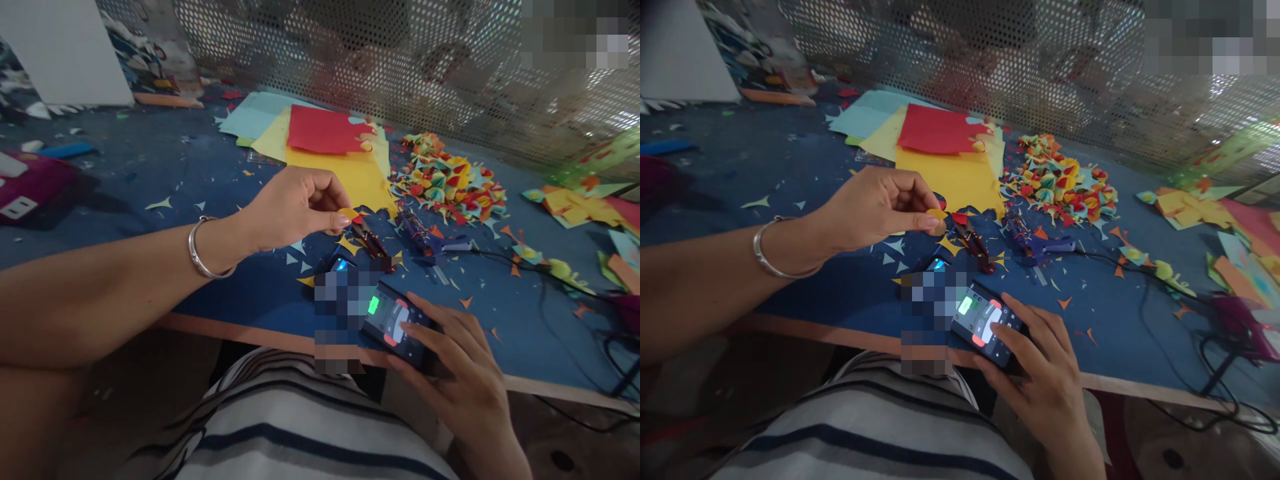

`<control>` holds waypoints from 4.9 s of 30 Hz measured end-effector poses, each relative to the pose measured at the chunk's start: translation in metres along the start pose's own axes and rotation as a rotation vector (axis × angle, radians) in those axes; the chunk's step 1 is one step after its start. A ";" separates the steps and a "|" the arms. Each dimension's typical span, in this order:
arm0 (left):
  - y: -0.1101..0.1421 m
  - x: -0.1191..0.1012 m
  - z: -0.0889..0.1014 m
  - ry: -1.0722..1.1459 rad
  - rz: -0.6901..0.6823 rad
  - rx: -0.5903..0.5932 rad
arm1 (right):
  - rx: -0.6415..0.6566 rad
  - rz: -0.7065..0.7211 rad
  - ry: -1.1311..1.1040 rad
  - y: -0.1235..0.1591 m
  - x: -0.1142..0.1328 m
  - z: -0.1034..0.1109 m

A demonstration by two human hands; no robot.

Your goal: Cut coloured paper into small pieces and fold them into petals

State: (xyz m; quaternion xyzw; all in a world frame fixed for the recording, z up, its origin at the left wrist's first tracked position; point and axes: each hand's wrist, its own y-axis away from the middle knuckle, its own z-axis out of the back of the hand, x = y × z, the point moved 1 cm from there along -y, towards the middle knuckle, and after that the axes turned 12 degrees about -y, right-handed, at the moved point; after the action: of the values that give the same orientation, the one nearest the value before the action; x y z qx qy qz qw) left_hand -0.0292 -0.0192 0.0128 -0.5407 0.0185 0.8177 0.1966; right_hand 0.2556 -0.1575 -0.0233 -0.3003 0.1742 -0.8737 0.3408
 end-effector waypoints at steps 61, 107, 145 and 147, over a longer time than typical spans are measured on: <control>0.004 0.004 -0.013 -0.176 -0.101 -0.158 | 0.024 -0.008 0.026 0.004 -0.005 0.002; -0.007 0.024 -0.014 0.163 0.029 -0.055 | -0.037 -0.175 -0.025 0.002 0.006 -0.001; -0.009 0.029 -0.013 0.161 0.010 -0.009 | 0.208 0.010 0.208 -0.034 0.029 -0.014; -0.009 0.030 -0.013 0.157 0.002 -0.006 | 0.216 0.018 0.206 -0.036 0.030 -0.015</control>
State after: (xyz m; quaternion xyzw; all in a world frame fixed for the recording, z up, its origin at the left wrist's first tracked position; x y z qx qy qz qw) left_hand -0.0249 -0.0053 -0.0178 -0.6038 0.0319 0.7730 0.1921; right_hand 0.2106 -0.1512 -0.0044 -0.1690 0.1160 -0.9105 0.3592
